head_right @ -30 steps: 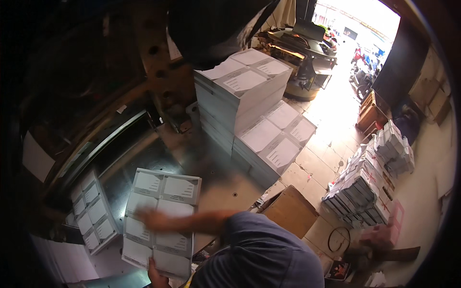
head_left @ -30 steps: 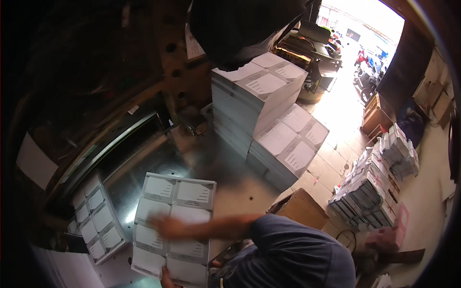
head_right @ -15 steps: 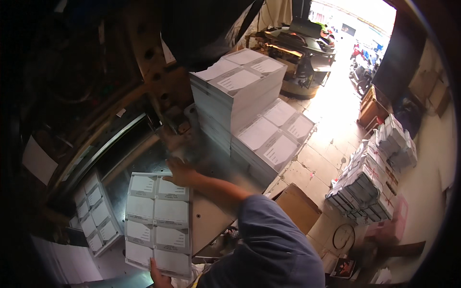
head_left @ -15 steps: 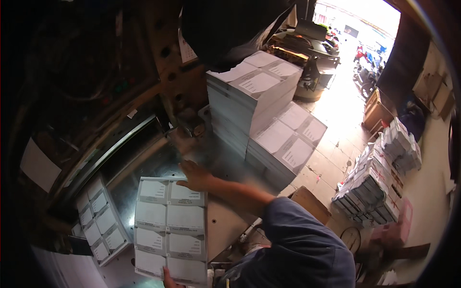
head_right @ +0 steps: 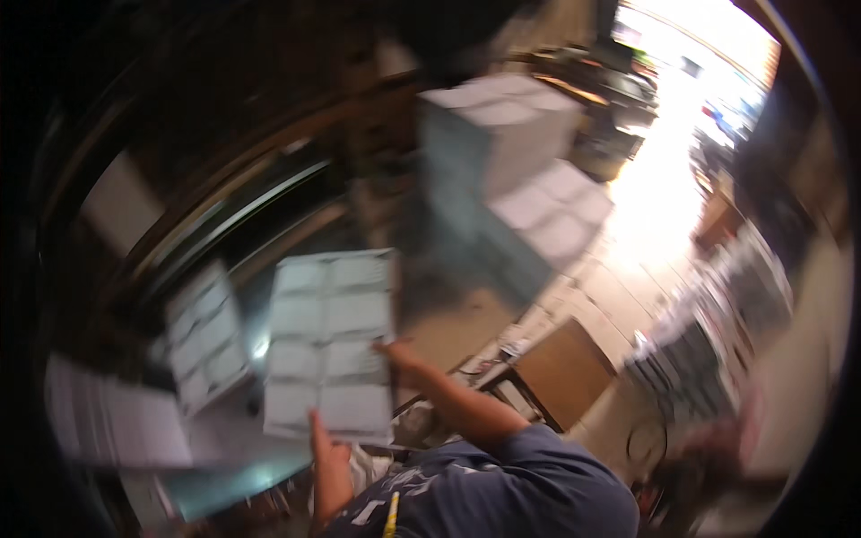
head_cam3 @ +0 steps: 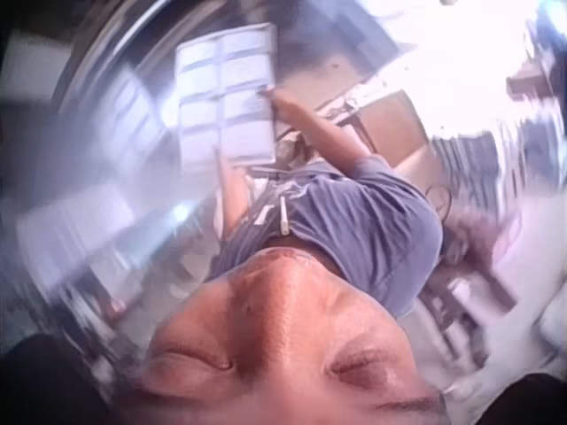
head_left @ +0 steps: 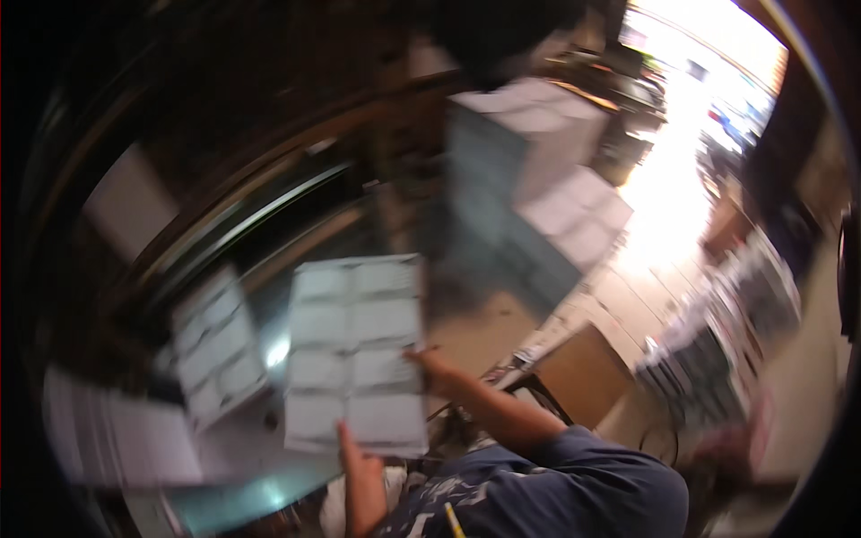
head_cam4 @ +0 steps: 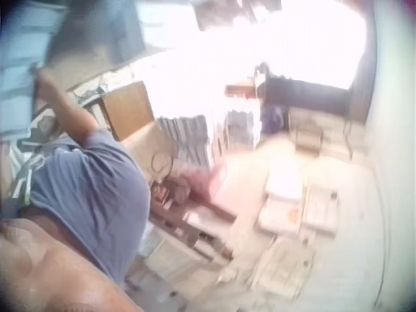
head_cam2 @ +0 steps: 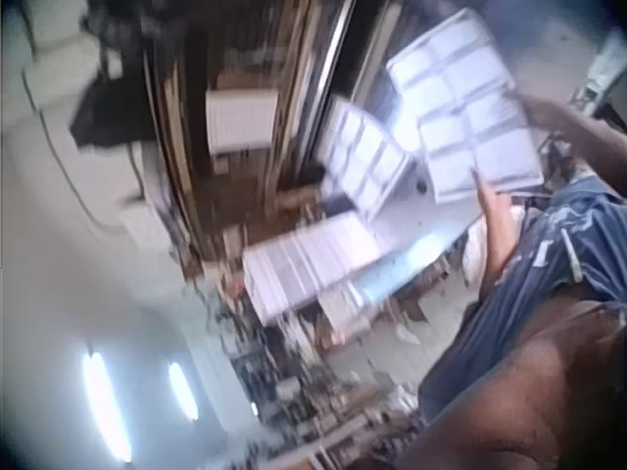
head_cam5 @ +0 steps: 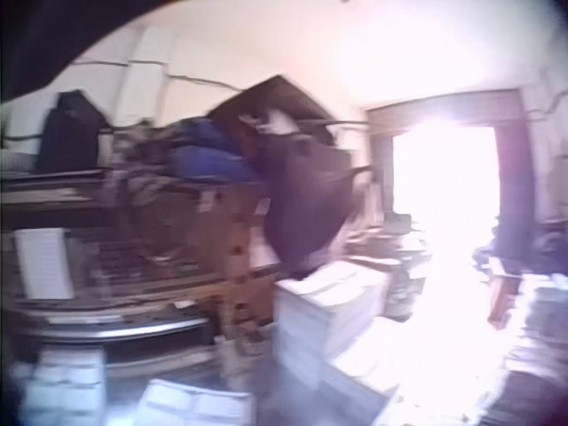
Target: The person picks up stacks of paper from a table and the floor, aligns them on a metal work surface by hand, and positions them inside a large guillotine cutting machine.
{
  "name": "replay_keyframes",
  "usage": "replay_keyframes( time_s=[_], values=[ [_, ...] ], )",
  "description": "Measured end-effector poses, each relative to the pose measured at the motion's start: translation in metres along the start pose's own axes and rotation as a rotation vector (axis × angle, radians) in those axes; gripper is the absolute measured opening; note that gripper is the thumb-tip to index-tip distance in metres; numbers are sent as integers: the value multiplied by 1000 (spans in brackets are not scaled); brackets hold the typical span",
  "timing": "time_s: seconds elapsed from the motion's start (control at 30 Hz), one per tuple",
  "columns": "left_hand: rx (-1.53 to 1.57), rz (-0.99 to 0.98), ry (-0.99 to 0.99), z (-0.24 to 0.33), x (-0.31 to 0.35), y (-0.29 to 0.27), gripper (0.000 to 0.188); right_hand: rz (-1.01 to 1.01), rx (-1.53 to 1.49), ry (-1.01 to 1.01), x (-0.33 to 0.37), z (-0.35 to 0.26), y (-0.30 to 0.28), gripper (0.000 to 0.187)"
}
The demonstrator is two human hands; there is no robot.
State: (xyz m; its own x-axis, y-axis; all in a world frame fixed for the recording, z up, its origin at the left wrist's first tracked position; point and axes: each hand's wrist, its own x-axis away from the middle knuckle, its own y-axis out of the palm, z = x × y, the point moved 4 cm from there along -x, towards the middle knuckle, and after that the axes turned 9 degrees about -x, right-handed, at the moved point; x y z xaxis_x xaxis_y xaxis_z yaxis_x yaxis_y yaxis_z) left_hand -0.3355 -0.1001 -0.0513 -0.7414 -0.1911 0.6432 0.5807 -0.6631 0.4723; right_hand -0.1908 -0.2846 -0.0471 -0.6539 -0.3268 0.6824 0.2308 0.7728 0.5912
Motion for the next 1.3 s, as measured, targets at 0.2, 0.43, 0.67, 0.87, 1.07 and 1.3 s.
replay_keyframes(
  time_s=[0.2,0.43,0.67,0.87,1.07,1.3],
  values=[
    [495,-223,216,0,29,-7,92,-214,188,-111,-33,-49,-18,13],
    [-16,-385,-13,71,9,-35,80,-606,441,106,-59,-112,12,61],
    [-708,88,74,122,-49,13,59,-410,1405,-622,-56,-139,27,68],
    [-1433,353,461,110,-42,33,63,-386,771,81,-91,-152,41,54],
    [-1156,193,462,108,-40,29,61,-398,1056,-243,-90,-154,75,48],
    [-426,-150,-83,151,-95,-4,59,-197,1513,-615,-46,-133,57,42]
  ],
)
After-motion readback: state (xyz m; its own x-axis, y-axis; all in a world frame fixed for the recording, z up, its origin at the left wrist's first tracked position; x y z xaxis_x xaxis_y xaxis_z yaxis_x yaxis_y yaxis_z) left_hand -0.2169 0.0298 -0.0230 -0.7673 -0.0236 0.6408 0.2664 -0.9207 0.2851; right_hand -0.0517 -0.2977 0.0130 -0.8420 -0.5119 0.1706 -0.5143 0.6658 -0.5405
